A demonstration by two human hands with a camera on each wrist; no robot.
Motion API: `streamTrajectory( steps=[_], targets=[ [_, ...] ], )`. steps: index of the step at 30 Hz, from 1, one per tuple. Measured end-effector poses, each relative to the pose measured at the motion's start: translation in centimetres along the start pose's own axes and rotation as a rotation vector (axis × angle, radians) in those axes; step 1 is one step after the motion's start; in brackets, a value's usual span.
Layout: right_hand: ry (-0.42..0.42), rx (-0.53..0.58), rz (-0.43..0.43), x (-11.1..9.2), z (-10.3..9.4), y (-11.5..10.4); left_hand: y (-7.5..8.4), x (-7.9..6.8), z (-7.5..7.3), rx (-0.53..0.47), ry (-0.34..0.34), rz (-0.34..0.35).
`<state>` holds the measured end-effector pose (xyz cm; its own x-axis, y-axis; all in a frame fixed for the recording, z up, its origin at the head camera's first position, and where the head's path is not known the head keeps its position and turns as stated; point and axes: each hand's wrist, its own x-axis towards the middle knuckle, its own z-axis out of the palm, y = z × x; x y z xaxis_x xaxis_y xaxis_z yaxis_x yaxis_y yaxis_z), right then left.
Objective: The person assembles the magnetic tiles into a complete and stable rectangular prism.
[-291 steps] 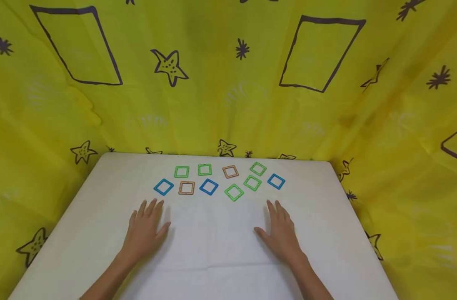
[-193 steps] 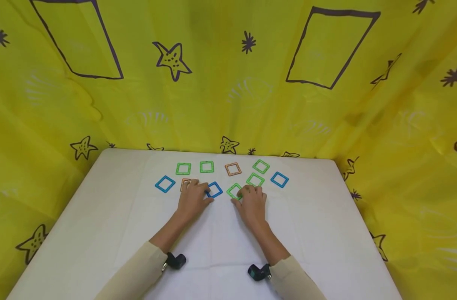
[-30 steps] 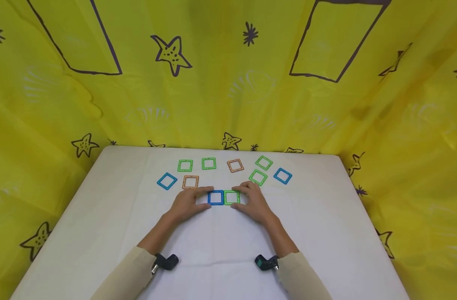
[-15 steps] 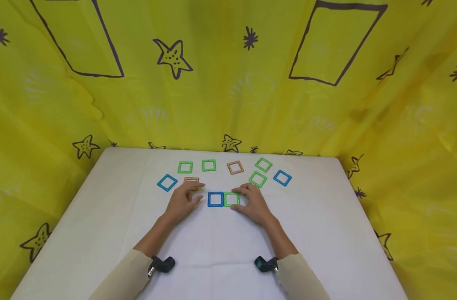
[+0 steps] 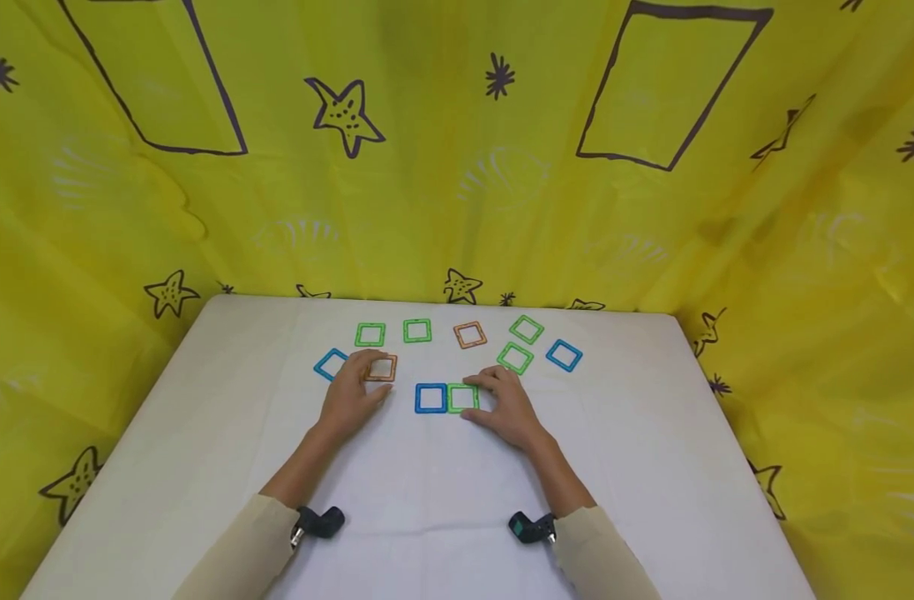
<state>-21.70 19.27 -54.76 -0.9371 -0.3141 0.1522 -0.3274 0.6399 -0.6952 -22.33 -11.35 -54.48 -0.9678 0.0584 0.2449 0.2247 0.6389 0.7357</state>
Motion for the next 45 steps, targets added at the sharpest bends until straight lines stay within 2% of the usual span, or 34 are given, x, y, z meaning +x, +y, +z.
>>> streamTrajectory(
  steps=[11,23,32,45],
  targets=[
    [-0.003,-0.003,-0.001,-0.1,-0.1,-0.3,-0.3,0.1,-0.3,0.052,-0.043,-0.031],
    [-0.004,-0.013,0.001,0.0,-0.1,-0.4,-0.7,0.1,-0.3,0.056,-0.079,-0.004],
    [-0.004,-0.020,0.002,0.1,-0.2,-0.4,-0.7,0.3,-0.7,0.073,-0.135,0.008],
    [0.000,-0.004,-0.001,0.0,-0.1,-0.3,-0.4,0.0,-1.1,0.101,-0.236,-0.032]
  ],
)
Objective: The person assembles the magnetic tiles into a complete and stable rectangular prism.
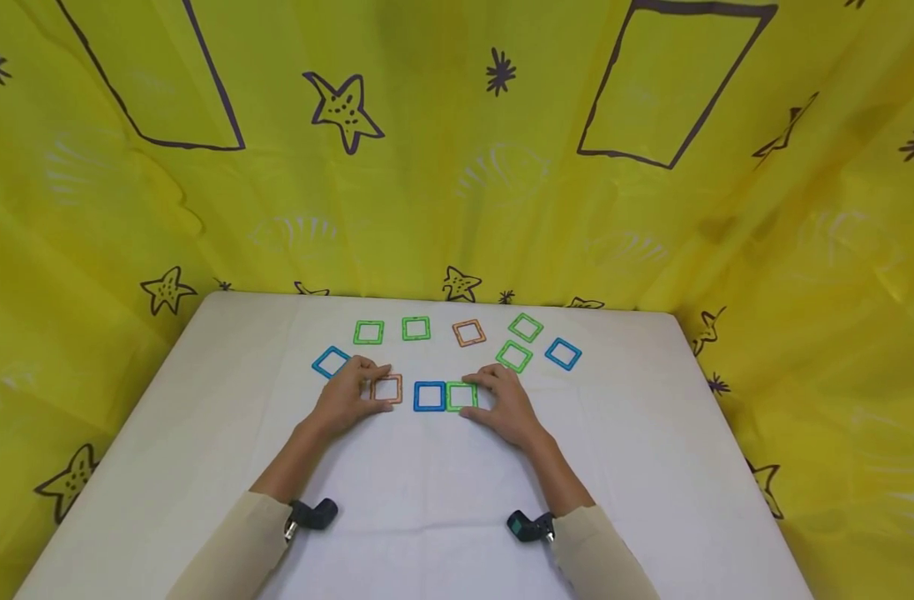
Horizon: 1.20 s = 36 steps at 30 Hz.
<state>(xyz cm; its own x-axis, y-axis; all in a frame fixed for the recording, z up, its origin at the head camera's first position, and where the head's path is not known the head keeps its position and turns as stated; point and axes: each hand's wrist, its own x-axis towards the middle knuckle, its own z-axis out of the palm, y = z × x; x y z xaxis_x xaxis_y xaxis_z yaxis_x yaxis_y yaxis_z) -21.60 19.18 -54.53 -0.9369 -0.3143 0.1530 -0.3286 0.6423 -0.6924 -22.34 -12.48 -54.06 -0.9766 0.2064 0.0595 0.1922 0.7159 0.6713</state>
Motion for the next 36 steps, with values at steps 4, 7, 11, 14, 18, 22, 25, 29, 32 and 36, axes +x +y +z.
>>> streamTrajectory(
  steps=[4,7,11,14,18,22,25,29,32,36],
  targets=[
    [0.000,0.002,-0.006,-0.03,0.03,0.06,0.20,-0.17,-0.03,-0.004,-0.001,-0.009],
    [0.000,0.000,-0.007,-0.04,0.07,0.12,0.26,-0.25,-0.01,-0.016,0.005,-0.015],
    [-0.002,-0.001,-0.006,0.01,0.04,0.06,0.15,-0.28,0.01,-0.043,0.012,-0.015],
    [-0.004,-0.004,-0.005,0.07,-0.04,0.00,0.09,-0.27,0.00,-0.070,0.015,-0.003],
    [0.000,-0.006,-0.003,0.14,-0.13,0.01,0.12,-0.22,-0.11,-0.091,0.015,0.018],
    [-0.001,0.003,0.003,0.14,-0.09,0.07,0.02,-0.19,-0.12,-0.084,0.009,0.026],
    [-0.006,0.003,0.008,0.09,-0.01,0.18,0.00,-0.27,-0.10,-0.099,0.005,0.030],
    [-0.006,0.002,0.010,0.02,0.04,0.19,0.02,-0.37,-0.05,-0.122,0.021,0.047],
    [-0.003,0.008,0.008,-0.01,-0.01,0.07,-0.06,-0.36,0.01,-0.145,0.050,0.075],
    [0.001,0.006,0.004,-0.01,-0.03,-0.02,-0.12,-0.29,0.01,-0.202,0.082,0.142]
  ],
)
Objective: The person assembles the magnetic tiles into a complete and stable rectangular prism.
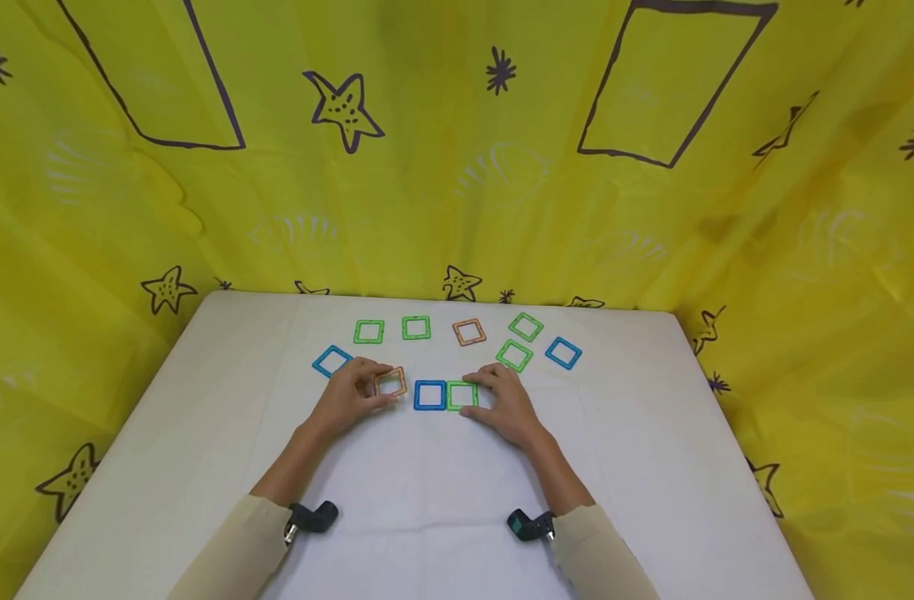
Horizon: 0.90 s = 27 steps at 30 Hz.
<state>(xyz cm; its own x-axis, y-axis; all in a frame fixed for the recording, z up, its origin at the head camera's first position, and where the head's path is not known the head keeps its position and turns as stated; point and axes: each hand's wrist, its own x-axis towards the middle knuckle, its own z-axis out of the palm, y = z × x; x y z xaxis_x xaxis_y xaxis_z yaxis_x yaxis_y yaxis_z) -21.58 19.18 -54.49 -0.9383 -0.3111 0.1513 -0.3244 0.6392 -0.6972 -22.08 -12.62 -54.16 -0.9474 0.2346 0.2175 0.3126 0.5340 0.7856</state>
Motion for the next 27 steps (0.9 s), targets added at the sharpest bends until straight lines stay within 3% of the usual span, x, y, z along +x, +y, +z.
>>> streamTrajectory(
  steps=[6,16,27],
  targets=[
    [-0.004,-0.004,0.005,0.04,-0.02,-0.03,0.08,-0.02,0.11,-0.052,0.012,0.036],
    [-0.004,0.000,0.008,-0.02,0.06,0.10,0.64,-0.23,0.44,-0.079,-0.052,-0.050],
    [-0.002,-0.001,0.015,-0.07,0.06,0.11,0.76,-0.11,0.79,-0.055,-0.029,0.004]
  ],
)
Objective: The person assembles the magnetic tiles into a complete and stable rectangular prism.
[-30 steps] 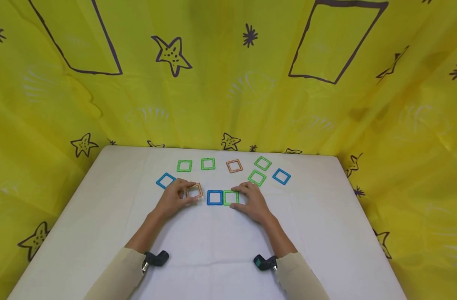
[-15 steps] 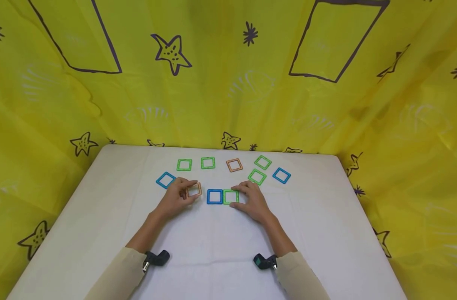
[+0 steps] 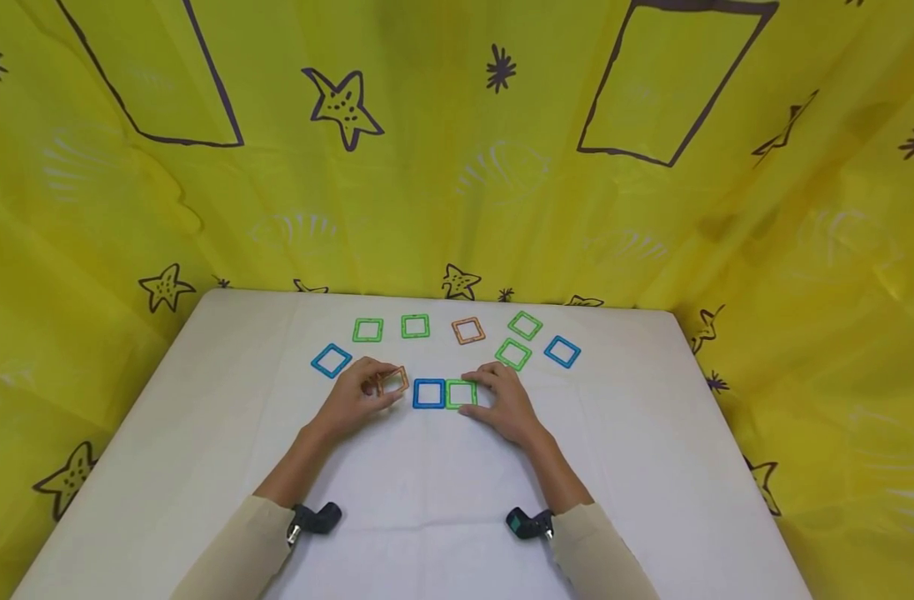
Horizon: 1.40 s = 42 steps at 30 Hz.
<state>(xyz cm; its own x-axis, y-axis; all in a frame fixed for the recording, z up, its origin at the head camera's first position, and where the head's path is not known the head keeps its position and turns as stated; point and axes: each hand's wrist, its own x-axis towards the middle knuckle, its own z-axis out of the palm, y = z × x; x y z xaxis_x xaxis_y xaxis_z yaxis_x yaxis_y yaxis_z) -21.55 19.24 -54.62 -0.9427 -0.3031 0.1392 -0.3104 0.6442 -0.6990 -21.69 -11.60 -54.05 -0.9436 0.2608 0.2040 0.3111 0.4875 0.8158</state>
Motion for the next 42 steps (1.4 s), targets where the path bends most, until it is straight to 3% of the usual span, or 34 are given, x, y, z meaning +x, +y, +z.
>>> streamTrajectory(
  steps=[11,20,42],
  targets=[
    [0.002,0.006,-0.009,0.01,-0.09,-0.14,-0.10,-0.04,0.12,-0.072,-0.002,0.021],
    [0.007,0.011,-0.015,0.04,0.05,-0.06,0.09,-0.25,0.27,-0.027,0.019,0.033],
    [0.014,0.001,-0.018,0.12,0.15,0.12,0.15,-0.20,0.70,-0.167,-0.005,0.040]
  ],
)
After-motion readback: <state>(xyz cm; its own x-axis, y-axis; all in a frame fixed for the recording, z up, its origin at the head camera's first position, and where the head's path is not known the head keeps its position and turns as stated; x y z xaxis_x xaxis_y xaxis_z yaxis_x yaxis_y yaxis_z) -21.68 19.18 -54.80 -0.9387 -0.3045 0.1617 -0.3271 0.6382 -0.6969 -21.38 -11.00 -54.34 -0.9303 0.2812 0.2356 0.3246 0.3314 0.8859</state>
